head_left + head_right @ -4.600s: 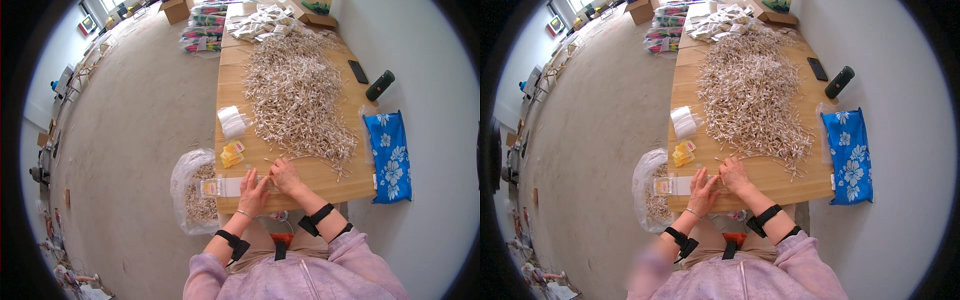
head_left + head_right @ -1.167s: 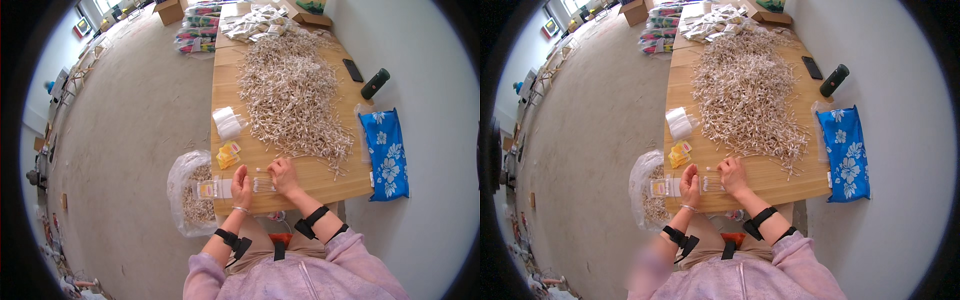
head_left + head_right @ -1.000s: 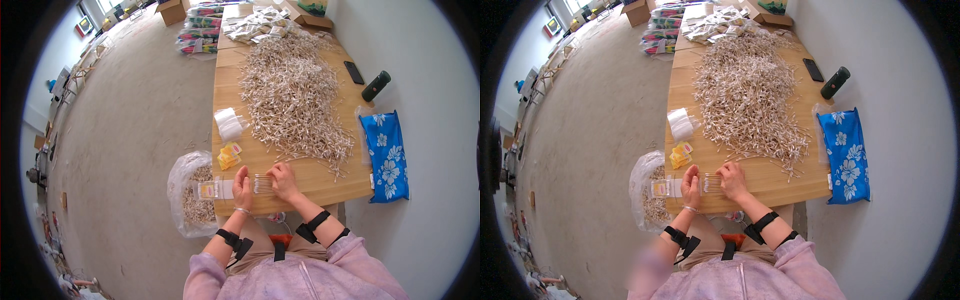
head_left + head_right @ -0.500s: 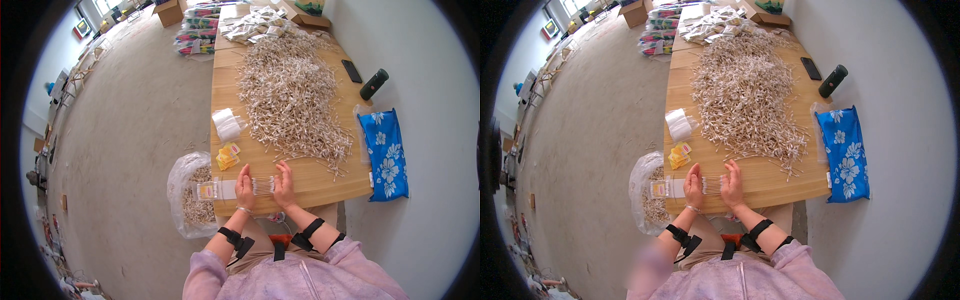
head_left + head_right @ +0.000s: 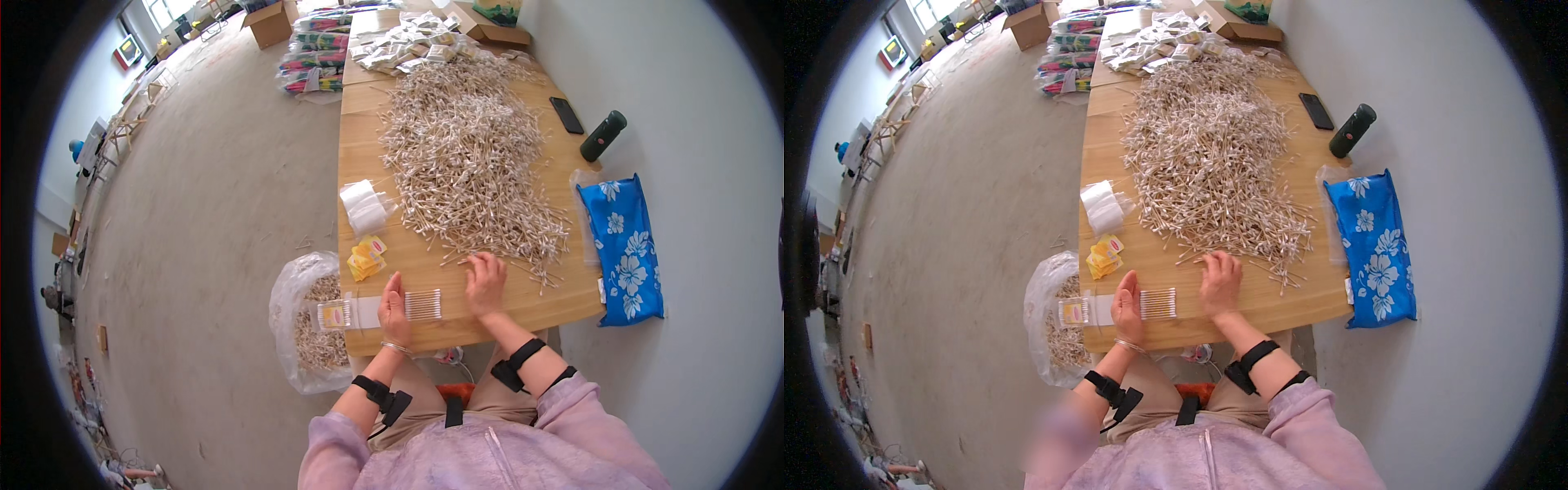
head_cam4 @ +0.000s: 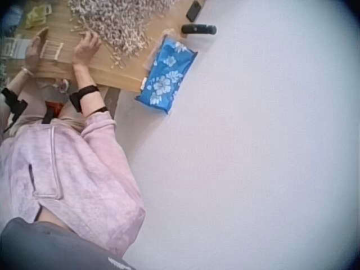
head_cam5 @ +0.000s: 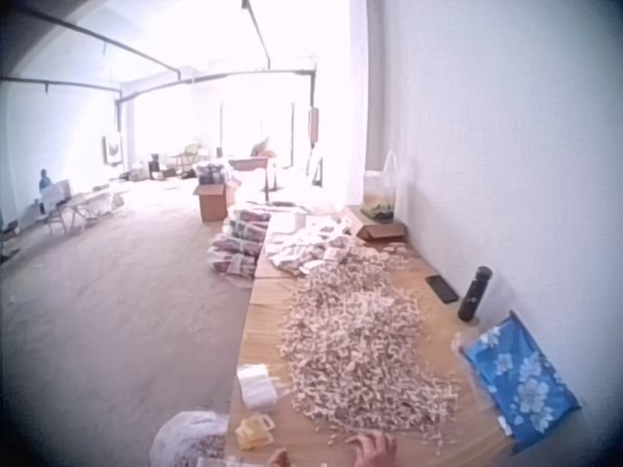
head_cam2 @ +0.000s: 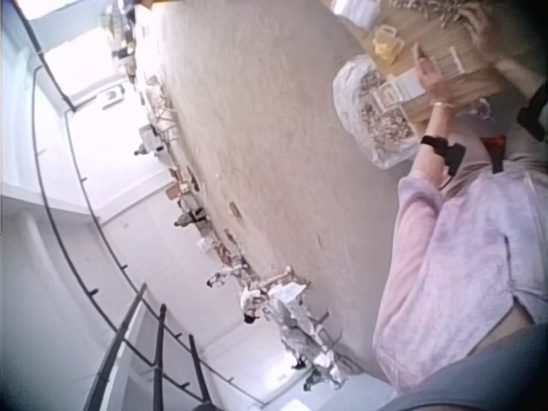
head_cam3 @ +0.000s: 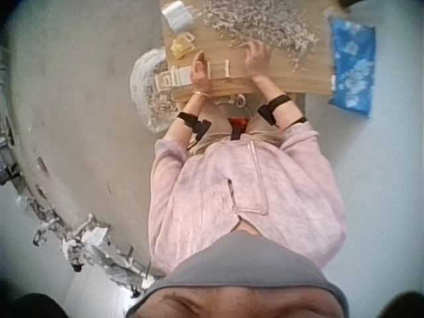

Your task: Sorting small white plastic stems and placing them into a plastic tray.

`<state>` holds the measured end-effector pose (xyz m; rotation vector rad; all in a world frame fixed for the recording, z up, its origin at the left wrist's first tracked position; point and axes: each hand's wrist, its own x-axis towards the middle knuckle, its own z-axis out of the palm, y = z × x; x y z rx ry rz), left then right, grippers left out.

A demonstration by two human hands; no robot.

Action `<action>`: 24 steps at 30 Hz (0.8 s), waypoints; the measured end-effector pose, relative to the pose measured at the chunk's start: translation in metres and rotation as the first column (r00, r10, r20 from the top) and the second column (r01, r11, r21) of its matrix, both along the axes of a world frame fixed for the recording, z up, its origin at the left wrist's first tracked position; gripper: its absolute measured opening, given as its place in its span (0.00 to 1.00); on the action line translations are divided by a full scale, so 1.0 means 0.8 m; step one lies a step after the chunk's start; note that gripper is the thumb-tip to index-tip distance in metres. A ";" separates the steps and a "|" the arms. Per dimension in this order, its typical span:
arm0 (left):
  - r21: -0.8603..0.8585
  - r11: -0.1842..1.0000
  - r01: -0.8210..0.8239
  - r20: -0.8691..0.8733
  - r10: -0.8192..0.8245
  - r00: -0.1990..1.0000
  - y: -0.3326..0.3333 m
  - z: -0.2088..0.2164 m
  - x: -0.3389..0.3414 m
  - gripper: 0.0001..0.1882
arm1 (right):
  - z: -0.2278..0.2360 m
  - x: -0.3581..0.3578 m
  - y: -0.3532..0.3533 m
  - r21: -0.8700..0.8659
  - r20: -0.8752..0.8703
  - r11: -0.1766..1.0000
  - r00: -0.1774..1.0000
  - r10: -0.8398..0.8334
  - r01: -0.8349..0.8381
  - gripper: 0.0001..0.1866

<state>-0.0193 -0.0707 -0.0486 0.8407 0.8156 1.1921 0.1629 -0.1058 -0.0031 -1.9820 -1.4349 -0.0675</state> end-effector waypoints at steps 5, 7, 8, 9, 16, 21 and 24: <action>-0.021 1.000 -0.018 -0.016 0.018 1.000 0.007 -0.004 -0.016 0.25 | -0.009 0.047 0.012 -0.031 0.101 0.999 0.995 0.015 -0.012 0.09; -0.014 1.000 -0.011 -0.036 0.010 0.999 0.007 0.000 -0.015 0.25 | -0.014 0.054 0.017 -0.056 0.162 0.998 0.986 0.039 -0.031 0.05; -0.016 1.000 -0.005 -0.059 0.004 0.998 0.005 0.004 -0.017 0.25 | -0.015 0.052 0.018 -0.053 0.159 0.998 0.986 0.043 -0.035 0.05; -0.013 1.000 -0.008 -0.062 0.008 0.998 0.004 0.007 -0.018 0.25 | -0.016 0.050 0.018 -0.064 0.156 0.998 0.987 0.037 -0.027 0.05; -0.024 0.999 -0.022 -0.044 0.021 0.999 -0.002 0.009 -0.029 0.23 | -0.006 0.020 0.019 -0.058 0.173 0.998 0.984 0.038 -0.028 0.05; -0.055 0.998 -0.023 -0.034 0.021 0.999 -0.003 0.010 -0.029 0.23 | -0.006 0.001 0.020 -0.054 0.095 0.978 0.974 0.205 -0.201 0.04; -0.038 0.999 -0.029 -0.053 0.027 0.998 -0.001 0.009 -0.028 0.23 | -0.007 -0.018 0.023 -0.097 0.095 0.955 0.952 0.290 -0.281 0.03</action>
